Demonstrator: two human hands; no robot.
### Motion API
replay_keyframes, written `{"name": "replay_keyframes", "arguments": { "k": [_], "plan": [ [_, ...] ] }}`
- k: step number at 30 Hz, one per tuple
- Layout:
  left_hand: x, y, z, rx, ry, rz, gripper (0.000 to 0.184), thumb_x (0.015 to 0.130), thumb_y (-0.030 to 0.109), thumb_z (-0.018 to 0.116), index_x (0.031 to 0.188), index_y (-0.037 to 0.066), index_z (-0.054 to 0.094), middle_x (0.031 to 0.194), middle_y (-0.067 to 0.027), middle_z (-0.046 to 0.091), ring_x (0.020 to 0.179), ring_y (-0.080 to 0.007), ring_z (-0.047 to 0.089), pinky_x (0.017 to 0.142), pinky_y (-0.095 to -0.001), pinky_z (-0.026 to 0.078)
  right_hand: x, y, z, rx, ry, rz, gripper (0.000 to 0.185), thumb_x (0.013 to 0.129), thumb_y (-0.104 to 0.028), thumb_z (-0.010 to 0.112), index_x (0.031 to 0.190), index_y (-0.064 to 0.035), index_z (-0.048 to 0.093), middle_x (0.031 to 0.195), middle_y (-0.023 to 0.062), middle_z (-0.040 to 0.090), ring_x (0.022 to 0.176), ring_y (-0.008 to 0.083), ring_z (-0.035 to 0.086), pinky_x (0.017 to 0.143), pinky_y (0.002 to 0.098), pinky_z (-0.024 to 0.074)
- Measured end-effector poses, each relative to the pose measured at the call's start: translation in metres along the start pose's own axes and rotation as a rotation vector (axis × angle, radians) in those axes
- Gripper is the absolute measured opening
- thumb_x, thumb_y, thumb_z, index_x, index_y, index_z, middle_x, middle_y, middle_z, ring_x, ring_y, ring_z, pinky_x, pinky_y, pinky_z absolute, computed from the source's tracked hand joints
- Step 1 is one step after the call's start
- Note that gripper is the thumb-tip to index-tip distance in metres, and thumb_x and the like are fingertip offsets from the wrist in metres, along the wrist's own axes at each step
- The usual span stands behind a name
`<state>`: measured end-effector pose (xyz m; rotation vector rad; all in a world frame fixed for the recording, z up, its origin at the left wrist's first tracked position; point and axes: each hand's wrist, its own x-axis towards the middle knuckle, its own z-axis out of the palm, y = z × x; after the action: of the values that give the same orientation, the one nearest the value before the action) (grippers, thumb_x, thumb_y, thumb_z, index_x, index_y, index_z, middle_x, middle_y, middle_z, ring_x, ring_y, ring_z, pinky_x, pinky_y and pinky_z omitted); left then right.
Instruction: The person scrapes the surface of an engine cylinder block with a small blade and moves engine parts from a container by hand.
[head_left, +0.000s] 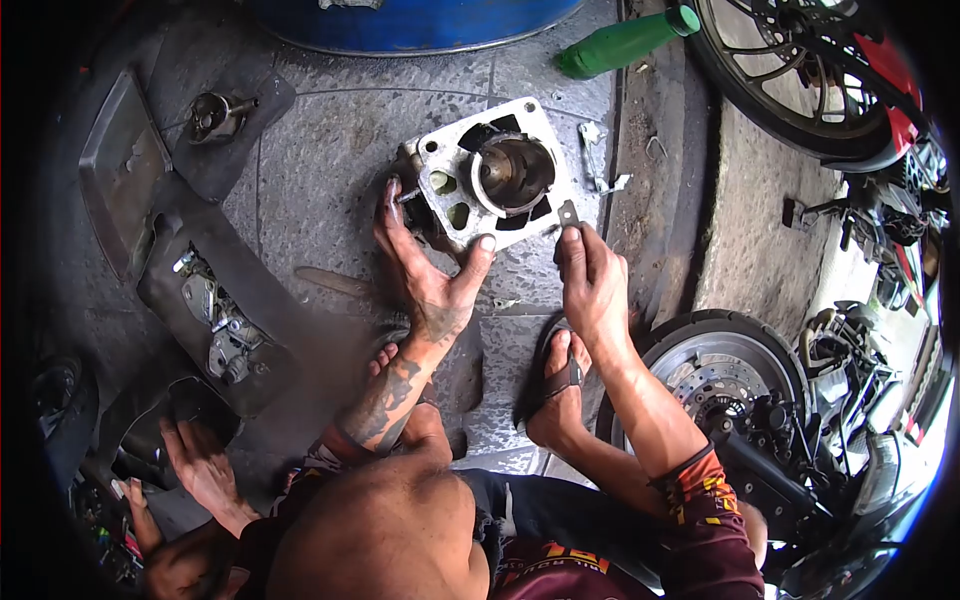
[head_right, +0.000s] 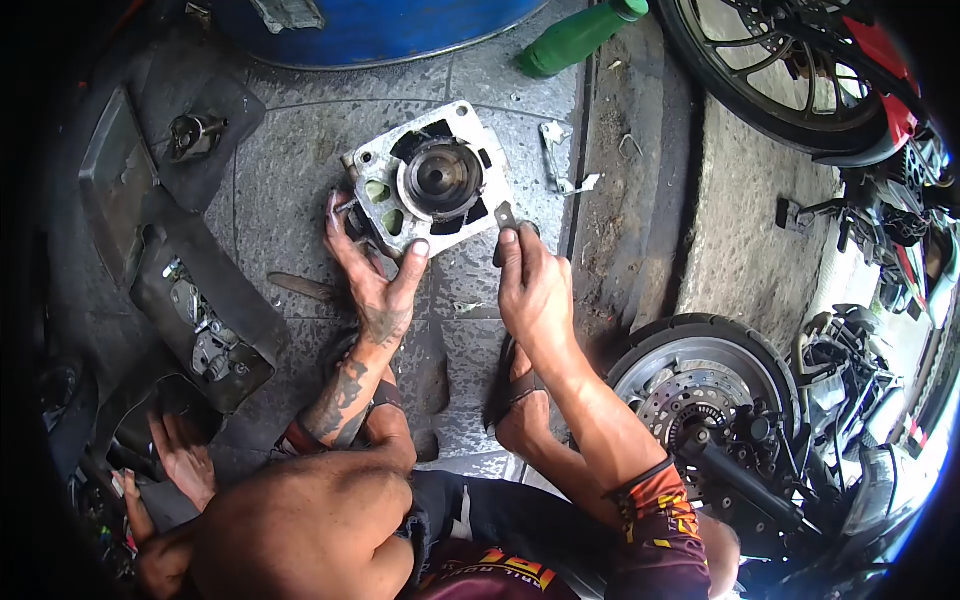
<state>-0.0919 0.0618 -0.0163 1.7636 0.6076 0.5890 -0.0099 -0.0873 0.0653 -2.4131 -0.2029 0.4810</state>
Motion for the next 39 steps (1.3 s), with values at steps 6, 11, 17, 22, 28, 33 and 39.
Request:
{"name": "replay_keyframes", "arguments": {
  "k": [6, 11, 17, 22, 28, 33, 39],
  "plan": [
    [0.001, 0.005, 0.000, -0.049, 0.002, -0.027, 0.107, 0.076, 0.035, 0.084, 0.153, -0.005, 0.020, 0.145, -0.0278, 0.028, 0.136, -0.0401, 0.033, 0.114, -0.0519, 0.028, 0.000, 0.003, -0.001, 0.008, -0.014, -0.007, 0.031, 0.105, -0.024, 0.049, 0.087, 0.0008, 0.058, 0.071, 0.0246, 0.062, 0.071, 0.0468, 0.063, 0.062, 0.0517, 0.0460],
    [0.001, 0.001, 0.000, -0.066, 0.005, -0.015, 0.106, 0.077, 0.034, 0.083, 0.153, -0.004, 0.021, 0.144, -0.0276, 0.028, 0.136, -0.0397, 0.032, 0.113, -0.0518, 0.028, -0.007, -0.005, 0.004, 0.056, -0.064, 0.021, 0.033, 0.105, -0.024, 0.047, 0.088, 0.0010, 0.058, 0.071, 0.0229, 0.064, 0.070, 0.0450, 0.065, 0.065, 0.0498, 0.0476],
    [-0.002, 0.002, 0.001, -0.120, -0.007, -0.069, 0.105, 0.077, 0.033, 0.083, 0.153, -0.004, 0.021, 0.144, -0.0277, 0.028, 0.136, -0.0397, 0.032, 0.113, -0.0520, 0.027, -0.015, -0.006, 0.012, 0.033, -0.075, -0.017, 0.034, 0.105, -0.024, 0.048, 0.085, 0.0020, 0.059, 0.069, 0.0213, 0.064, 0.068, 0.0413, 0.067, 0.063, 0.0462, 0.0487],
    [0.000, -0.001, 0.001, -0.106, 0.012, -0.011, 0.106, 0.076, 0.032, 0.083, 0.153, -0.005, 0.020, 0.144, -0.0277, 0.028, 0.136, -0.0396, 0.032, 0.113, -0.0519, 0.027, -0.005, -0.008, 0.004, 0.045, -0.019, 0.078, 0.029, 0.105, -0.022, 0.048, 0.090, 0.0007, 0.058, 0.071, 0.0233, 0.064, 0.072, 0.0448, 0.066, 0.063, 0.0508, 0.0479],
    [0.001, 0.001, 0.001, -0.116, 0.005, -0.038, 0.106, 0.076, 0.033, 0.083, 0.153, -0.005, 0.019, 0.144, -0.0282, 0.028, 0.135, -0.0402, 0.032, 0.113, -0.0519, 0.027, -0.004, -0.002, 0.013, -0.012, 0.047, 0.024, 0.030, 0.105, -0.022, 0.047, 0.089, 0.0005, 0.058, 0.068, 0.0220, 0.064, 0.066, 0.0438, 0.065, 0.061, 0.0479, 0.0482],
    [-0.001, -0.003, 0.004, -0.108, 0.024, -0.004, 0.107, 0.076, 0.034, 0.083, 0.153, -0.005, 0.019, 0.144, -0.0283, 0.027, 0.135, -0.0403, 0.032, 0.113, -0.0525, 0.027, -0.021, -0.009, 0.027, -0.013, -0.018, -0.063, 0.027, 0.104, -0.020, 0.048, 0.089, 0.0007, 0.057, 0.065, 0.0226, 0.063, 0.066, 0.0438, 0.066, 0.060, 0.0514, 0.0479],
    [0.000, -0.002, 0.002, -0.058, 0.008, 0.018, 0.106, 0.077, 0.034, 0.083, 0.153, -0.005, 0.019, 0.144, -0.0283, 0.027, 0.135, -0.0405, 0.031, 0.114, -0.0528, 0.026, -0.019, -0.004, 0.022, -0.019, 0.083, -0.056, 0.025, 0.103, -0.017, 0.051, 0.086, 0.0007, 0.056, 0.064, 0.0241, 0.061, 0.064, 0.0468, 0.063, 0.056, 0.0511, 0.0469]
  ]
}}
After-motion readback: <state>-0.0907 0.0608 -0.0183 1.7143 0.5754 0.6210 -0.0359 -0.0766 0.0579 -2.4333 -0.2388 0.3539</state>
